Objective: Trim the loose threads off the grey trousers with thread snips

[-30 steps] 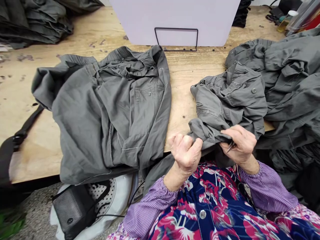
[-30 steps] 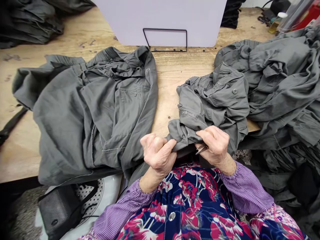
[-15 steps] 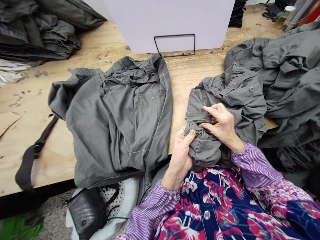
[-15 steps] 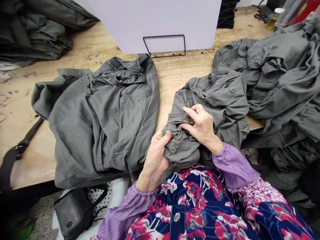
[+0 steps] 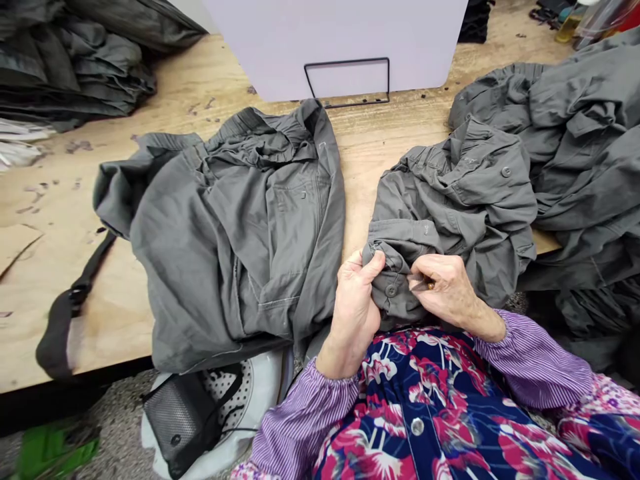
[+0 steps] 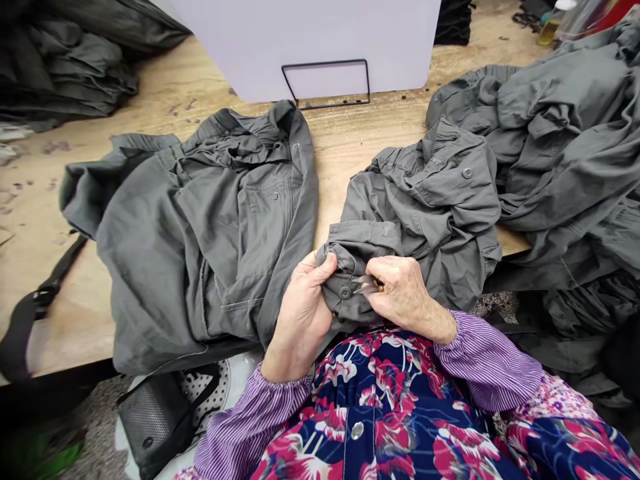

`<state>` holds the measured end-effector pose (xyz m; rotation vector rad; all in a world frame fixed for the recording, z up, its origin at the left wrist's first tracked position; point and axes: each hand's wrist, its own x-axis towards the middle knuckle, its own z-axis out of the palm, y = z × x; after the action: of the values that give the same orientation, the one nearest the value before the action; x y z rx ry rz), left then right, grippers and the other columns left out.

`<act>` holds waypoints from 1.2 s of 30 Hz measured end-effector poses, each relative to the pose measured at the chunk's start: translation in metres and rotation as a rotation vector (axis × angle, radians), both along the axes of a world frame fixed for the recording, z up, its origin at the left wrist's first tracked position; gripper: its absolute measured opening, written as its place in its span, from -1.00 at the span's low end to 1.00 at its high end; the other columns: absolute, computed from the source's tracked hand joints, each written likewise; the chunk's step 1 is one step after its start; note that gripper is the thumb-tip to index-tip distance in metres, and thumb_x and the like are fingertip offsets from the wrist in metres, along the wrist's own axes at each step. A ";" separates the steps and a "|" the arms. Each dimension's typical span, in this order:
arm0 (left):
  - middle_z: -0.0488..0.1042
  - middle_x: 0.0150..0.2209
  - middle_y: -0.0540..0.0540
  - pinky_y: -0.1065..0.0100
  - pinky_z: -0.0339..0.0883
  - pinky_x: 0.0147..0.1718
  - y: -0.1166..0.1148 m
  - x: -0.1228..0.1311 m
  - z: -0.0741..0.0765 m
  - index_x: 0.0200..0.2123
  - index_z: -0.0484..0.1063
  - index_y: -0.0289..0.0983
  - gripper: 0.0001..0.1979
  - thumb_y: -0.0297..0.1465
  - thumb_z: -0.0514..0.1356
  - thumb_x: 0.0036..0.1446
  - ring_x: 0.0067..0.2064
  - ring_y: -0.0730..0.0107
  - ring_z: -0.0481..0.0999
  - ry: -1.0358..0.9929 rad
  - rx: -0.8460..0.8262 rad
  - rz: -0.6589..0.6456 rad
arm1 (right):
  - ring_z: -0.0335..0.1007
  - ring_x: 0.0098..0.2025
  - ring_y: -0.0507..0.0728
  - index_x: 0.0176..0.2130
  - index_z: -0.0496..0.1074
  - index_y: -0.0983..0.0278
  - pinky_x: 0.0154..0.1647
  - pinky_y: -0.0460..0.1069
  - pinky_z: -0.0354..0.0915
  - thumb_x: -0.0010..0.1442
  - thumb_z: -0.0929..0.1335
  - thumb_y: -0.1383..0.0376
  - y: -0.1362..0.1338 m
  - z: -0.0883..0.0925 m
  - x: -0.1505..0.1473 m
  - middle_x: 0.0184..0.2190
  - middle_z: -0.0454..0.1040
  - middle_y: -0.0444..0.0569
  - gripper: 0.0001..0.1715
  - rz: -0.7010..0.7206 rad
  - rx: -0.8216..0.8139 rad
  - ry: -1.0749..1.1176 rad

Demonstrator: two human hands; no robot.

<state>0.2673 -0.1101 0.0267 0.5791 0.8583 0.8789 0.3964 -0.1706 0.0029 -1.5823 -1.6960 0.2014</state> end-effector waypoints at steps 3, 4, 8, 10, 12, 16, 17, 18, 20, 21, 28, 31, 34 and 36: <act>0.50 -0.51 0.05 0.42 0.38 -0.30 0.003 -0.002 0.004 -0.50 0.44 -0.29 -0.83 -0.42 0.37 -0.23 -0.42 0.46 0.50 -0.007 -0.022 0.021 | 0.07 -0.64 -0.07 -0.64 0.19 0.28 -0.58 -0.13 0.01 -0.08 0.24 0.49 0.000 0.000 0.003 -0.70 0.21 -0.20 -0.81 -0.111 0.035 0.106; 0.50 -0.51 0.04 0.41 0.38 -0.28 0.004 -0.003 0.005 -0.50 0.44 -0.29 -0.82 -0.42 0.37 -0.23 -0.39 0.44 0.51 -0.012 -0.023 0.014 | 0.06 -0.65 -0.07 -0.63 0.20 0.28 -0.59 -0.13 0.01 -0.09 0.23 0.49 0.000 -0.002 0.004 -0.70 0.22 -0.20 -0.82 -0.139 0.042 0.127; 0.53 -0.42 -0.02 0.37 0.39 -0.27 0.004 0.000 0.005 -0.46 0.44 -0.29 -0.79 -0.38 0.36 -0.23 -0.32 0.36 0.52 -0.052 -0.035 -0.033 | 0.04 -0.66 -0.08 -0.63 0.20 0.28 -0.61 -0.13 0.01 -0.11 0.24 0.47 0.001 -0.016 0.004 -0.70 0.21 -0.22 -0.84 -0.199 0.024 0.189; 0.54 -0.37 -0.03 0.38 0.38 -0.28 0.003 0.003 0.003 -0.40 0.44 -0.29 -0.76 -0.39 0.35 -0.22 -0.30 0.37 0.52 -0.061 -0.024 -0.041 | 0.03 -0.67 -0.08 -0.62 0.21 0.28 -0.63 -0.14 0.00 -0.09 0.26 0.45 0.003 -0.024 0.004 -0.71 0.19 -0.23 -0.85 -0.207 -0.019 0.263; 0.53 -0.35 -0.04 0.39 0.37 -0.30 0.002 0.006 0.000 -0.36 0.42 -0.29 -0.72 -0.46 0.32 -0.24 -0.31 0.40 0.51 -0.059 -0.002 -0.050 | 0.04 -0.67 -0.09 -0.61 0.24 0.29 -0.65 -0.15 -0.01 -0.05 0.27 0.41 0.004 -0.028 0.006 -0.71 0.18 -0.23 -0.85 -0.213 -0.061 0.340; 0.50 -0.41 0.03 0.48 0.33 -0.38 -0.004 0.010 -0.002 -0.39 0.38 -0.29 -0.68 -0.62 0.23 -0.34 -0.42 0.54 0.44 -0.002 0.065 -0.016 | 0.05 -0.65 -0.09 -0.59 0.26 0.29 -0.64 -0.16 0.01 -0.03 0.27 0.42 0.007 -0.018 0.016 -0.69 0.20 -0.22 -0.86 -0.191 -0.019 0.329; 0.49 -0.43 0.06 0.50 0.31 -0.40 -0.006 0.010 -0.001 -0.40 0.38 -0.29 -0.68 -0.63 0.20 -0.36 -0.45 0.56 0.42 0.017 0.079 0.005 | 0.05 -0.64 -0.09 -0.59 0.25 0.29 -0.63 -0.16 0.01 -0.05 0.27 0.44 0.008 -0.013 0.018 -0.69 0.21 -0.22 -0.86 -0.173 0.009 0.293; 0.48 -0.45 0.07 0.51 0.30 -0.41 -0.007 0.010 0.000 -0.41 0.38 -0.28 -0.68 -0.63 0.19 -0.36 -0.46 0.58 0.40 0.030 0.091 0.027 | 0.04 -0.64 -0.09 -0.59 0.25 0.29 -0.62 -0.16 0.01 -0.06 0.27 0.46 0.010 -0.008 0.020 -0.68 0.21 -0.22 -0.86 -0.153 0.036 0.255; 0.49 -0.44 0.07 0.52 0.29 -0.42 -0.008 0.011 0.004 -0.40 0.39 -0.28 -0.68 -0.61 0.19 -0.35 -0.46 0.57 0.41 0.045 0.100 0.052 | 0.04 -0.64 -0.09 -0.58 0.24 0.29 -0.60 -0.16 0.02 -0.07 0.27 0.47 0.014 0.000 0.023 -0.67 0.23 -0.22 -0.86 -0.119 0.082 0.191; 0.49 -0.43 0.06 0.51 0.30 -0.42 -0.008 0.011 0.006 -0.37 0.41 -0.28 -0.68 -0.59 0.21 -0.34 -0.45 0.55 0.41 0.055 0.097 0.050 | 0.05 -0.63 -0.09 -0.57 0.24 0.28 -0.60 -0.16 0.03 -0.06 0.27 0.47 0.016 0.004 0.023 -0.66 0.24 -0.22 -0.86 -0.103 0.101 0.170; 0.55 -0.37 -0.03 0.41 0.33 -0.34 -0.006 0.013 0.004 -0.34 0.48 -0.34 -0.65 -0.57 0.32 -0.35 -0.38 0.43 0.47 0.209 0.051 -0.083 | 0.19 -0.58 -0.04 -0.53 0.26 0.28 -0.53 -0.13 0.09 0.01 0.26 0.43 0.027 0.015 0.018 -0.61 0.33 -0.15 -0.88 0.025 0.195 -0.026; 0.56 -0.35 -0.05 0.40 0.35 -0.30 -0.006 0.010 0.000 -0.31 0.49 -0.33 -0.63 -0.54 0.35 -0.34 -0.36 0.41 0.50 0.146 -0.025 -0.063 | 0.18 -0.59 -0.03 -0.52 0.25 0.28 -0.53 -0.13 0.08 0.03 0.25 0.43 0.028 0.016 0.020 -0.61 0.32 -0.15 -0.88 0.044 0.227 -0.071; 0.56 -0.29 -0.03 0.39 0.37 -0.27 -0.006 0.007 -0.001 -0.24 0.48 -0.28 -0.55 -0.52 0.37 -0.34 -0.33 0.42 0.52 0.072 -0.095 -0.011 | 0.17 -0.58 -0.04 -0.52 0.25 0.28 -0.52 -0.13 0.08 0.02 0.26 0.43 0.028 0.016 0.026 -0.61 0.32 -0.16 -0.89 0.024 0.216 -0.073; 0.56 -0.25 -0.03 0.37 0.38 -0.24 -0.005 0.005 0.001 -0.21 0.48 -0.24 -0.54 -0.51 0.37 -0.32 -0.30 0.40 0.53 0.038 -0.114 0.013 | 0.16 -0.58 -0.04 -0.52 0.25 0.28 -0.52 -0.13 0.07 -0.01 0.26 0.44 0.029 0.016 0.030 -0.61 0.31 -0.16 -0.90 0.010 0.195 -0.075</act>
<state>0.2722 -0.1156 0.0272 0.4925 0.9411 0.8271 0.4261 -0.1420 0.0185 -1.4527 -1.7254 -0.0183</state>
